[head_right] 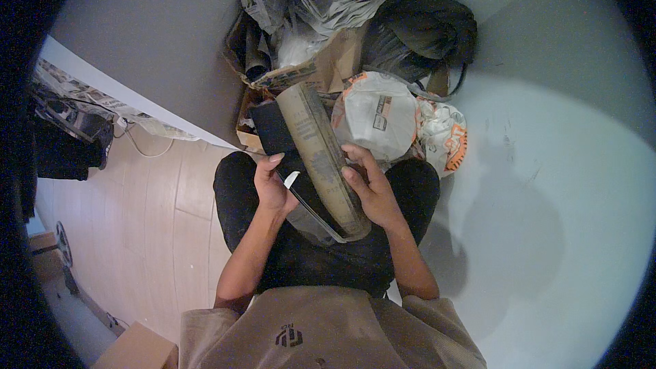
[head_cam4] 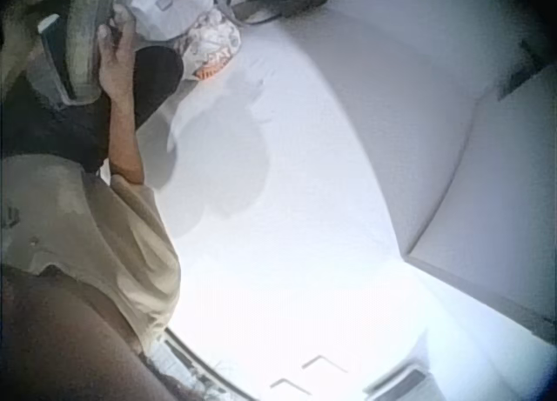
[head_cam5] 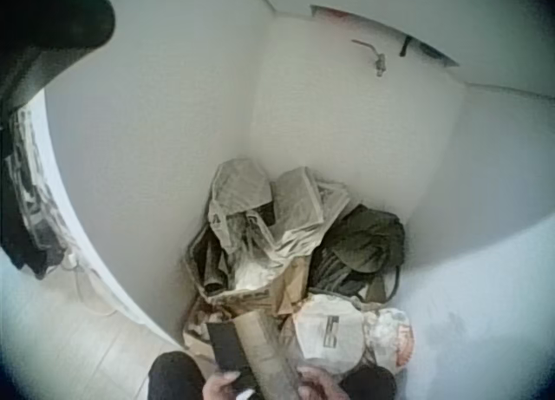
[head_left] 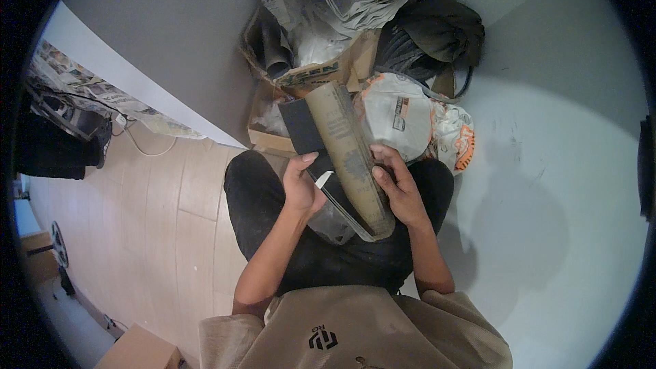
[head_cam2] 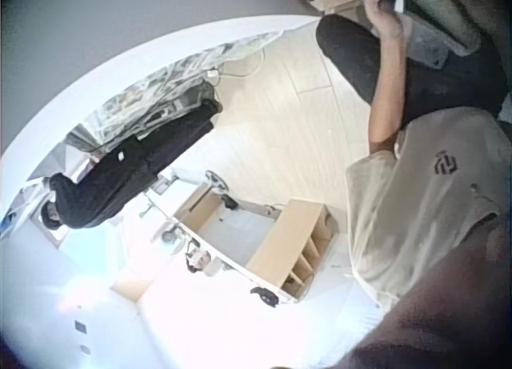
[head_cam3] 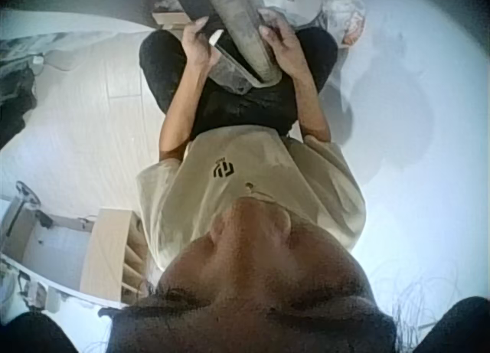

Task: The person scrapes the edge of a white board with a utility knife, then sands the surface with a sanding block. They then walk to a corner, sit on the floor, and unwrap a roll of sandpaper from newspaper before placing it on a nearby counter.

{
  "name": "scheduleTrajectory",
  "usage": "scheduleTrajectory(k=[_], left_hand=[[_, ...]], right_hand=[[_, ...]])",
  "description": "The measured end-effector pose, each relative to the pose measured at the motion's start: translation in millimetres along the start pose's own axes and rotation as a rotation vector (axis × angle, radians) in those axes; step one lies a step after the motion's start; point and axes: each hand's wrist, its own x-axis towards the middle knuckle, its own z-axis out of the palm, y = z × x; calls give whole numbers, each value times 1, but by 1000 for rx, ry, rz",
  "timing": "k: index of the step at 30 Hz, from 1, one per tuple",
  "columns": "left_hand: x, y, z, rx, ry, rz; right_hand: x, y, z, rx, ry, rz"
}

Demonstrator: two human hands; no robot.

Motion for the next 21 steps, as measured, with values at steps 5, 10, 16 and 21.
scheduleTrajectory(k=[5, 10, 16, 21], left_hand=[[-1, -2, -15, -38, 40, 58], [2, -2, 7, 171, 358, 98], [10, 20, 10, 1181, 279, 297], [6, 33, 8, 1400, 413, 285]], right_hand=[[-5, -22, 14, -258, 58, -201], [-5, -20, 34, -314, 39, -118], [-8, -24, 34, -246, 83, -72], [-5, -22, 30, -201, 60, -126]])
